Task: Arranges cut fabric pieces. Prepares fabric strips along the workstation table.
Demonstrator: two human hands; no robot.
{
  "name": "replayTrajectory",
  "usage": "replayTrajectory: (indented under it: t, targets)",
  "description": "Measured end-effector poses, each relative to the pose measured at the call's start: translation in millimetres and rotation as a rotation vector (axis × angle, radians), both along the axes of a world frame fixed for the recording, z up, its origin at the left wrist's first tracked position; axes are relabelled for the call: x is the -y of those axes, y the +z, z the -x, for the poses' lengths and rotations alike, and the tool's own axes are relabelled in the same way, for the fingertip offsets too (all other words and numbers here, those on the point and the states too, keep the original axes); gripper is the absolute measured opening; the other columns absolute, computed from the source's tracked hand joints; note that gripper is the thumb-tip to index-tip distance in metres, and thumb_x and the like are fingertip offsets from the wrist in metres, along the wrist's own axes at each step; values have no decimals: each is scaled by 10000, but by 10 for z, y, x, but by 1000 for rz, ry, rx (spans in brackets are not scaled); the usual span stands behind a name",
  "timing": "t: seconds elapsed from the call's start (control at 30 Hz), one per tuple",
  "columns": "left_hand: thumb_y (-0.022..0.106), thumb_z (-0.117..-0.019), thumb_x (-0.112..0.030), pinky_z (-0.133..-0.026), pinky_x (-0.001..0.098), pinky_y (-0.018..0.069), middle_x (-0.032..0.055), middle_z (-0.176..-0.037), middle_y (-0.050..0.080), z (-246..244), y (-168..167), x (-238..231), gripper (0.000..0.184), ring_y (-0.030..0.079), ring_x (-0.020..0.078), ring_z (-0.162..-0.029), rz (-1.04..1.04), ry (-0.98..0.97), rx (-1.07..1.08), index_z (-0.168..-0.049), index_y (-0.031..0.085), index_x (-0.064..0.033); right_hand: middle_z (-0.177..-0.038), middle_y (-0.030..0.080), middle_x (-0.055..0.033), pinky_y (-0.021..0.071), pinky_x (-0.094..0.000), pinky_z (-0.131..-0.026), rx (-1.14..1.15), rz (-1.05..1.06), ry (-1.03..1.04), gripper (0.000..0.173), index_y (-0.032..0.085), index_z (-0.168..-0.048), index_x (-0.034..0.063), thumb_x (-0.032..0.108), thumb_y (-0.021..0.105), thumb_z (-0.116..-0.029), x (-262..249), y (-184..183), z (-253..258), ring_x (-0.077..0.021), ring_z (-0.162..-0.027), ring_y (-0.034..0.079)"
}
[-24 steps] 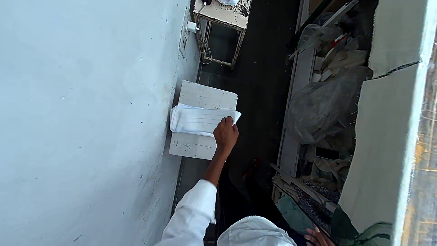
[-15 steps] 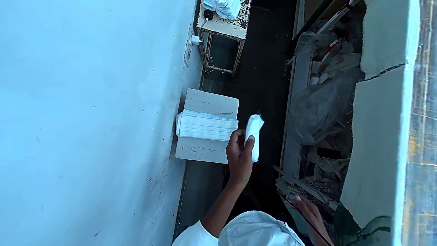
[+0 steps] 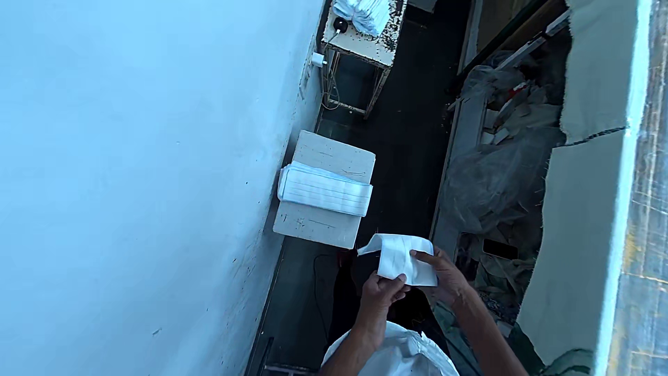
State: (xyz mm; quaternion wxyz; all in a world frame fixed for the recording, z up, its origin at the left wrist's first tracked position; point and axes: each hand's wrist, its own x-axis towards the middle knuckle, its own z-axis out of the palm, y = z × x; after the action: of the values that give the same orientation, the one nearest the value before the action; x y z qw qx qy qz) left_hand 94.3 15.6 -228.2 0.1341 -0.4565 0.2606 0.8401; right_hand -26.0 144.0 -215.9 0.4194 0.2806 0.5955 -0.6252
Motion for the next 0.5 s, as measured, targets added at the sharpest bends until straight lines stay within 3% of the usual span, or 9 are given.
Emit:
replayTrajectory:
  t: [0.07,0.13,0.2,0.27,0.33,0.4,0.47,0.5]
  targets:
    - [414,-1104,-296,-882,364,590,147,-1047,721,-48,-232,219,404,722,210,-942,-43,-32,-63,-1289,531,44,-922,741,-123,635,-352,-680,-35,17,173,208,628,-1153,41,16,638,-947,60,133,175,-196,-764,736]
    - [223,-1096,-524,-954,375,559,116,-1165,694,-18,-390,389,654,692,194,-1053,-114,-10,-127,-1369,508,-2,-919,752,-107,637,-328,-671,-59,68,362,270,652,-1138,63,0,680,-877,161,262,306,-180,-754,742]
    - [193,-1030,-701,-981,415,566,108,-1231,704,80,-498,465,800,684,213,-1138,-190,69,-223,-1384,557,-83,-951,758,-81,637,-315,-714,-56,135,575,334,665,-1161,91,12,709,-840,287,343,426,-163,-794,744]
    - [269,-970,-790,-964,435,582,70,-1247,710,210,-603,520,799,687,203,-1146,-224,117,-309,-1375,596,-183,-983,760,-52,631,-310,-778,-36,199,750,365,665,-1177,97,-2,718,-830,432,392,519,-142,-849,742]
    - [336,-1005,-720,-974,410,571,49,-1304,685,369,-726,606,702,669,180,-1172,-223,133,-381,-1428,557,-205,-990,759,-3,619,-281,-823,-8,219,886,376,653,-1178,101,-12,713,-824,558,437,598,-99,-878,732]
    - [406,-1090,-392,-922,392,594,91,-1199,714,564,-808,768,426,707,191,-1066,-150,248,-302,-1369,546,-102,-978,757,5,615,-268,-821,10,209,946,367,657,-1174,97,-21,706,-830,606,427,667,-88,-872,727]
    - [524,-1055,-144,-840,369,621,80,-1056,725,697,-866,1050,251,729,167,-933,2,378,-143,-1291,536,-60,-946,764,-11,621,-271,-785,-20,175,950,326,674,-1136,86,-22,697,-829,612,345,744,-100,-836,734]
    - [553,-1033,-86,-838,360,615,72,-1051,711,731,-946,1226,261,720,156,-925,72,432,-109,-1289,518,-54,-941,763,-22,625,-278,-766,-56,150,946,316,671,-1139,77,-23,685,-839,614,276,796,-110,-821,735]
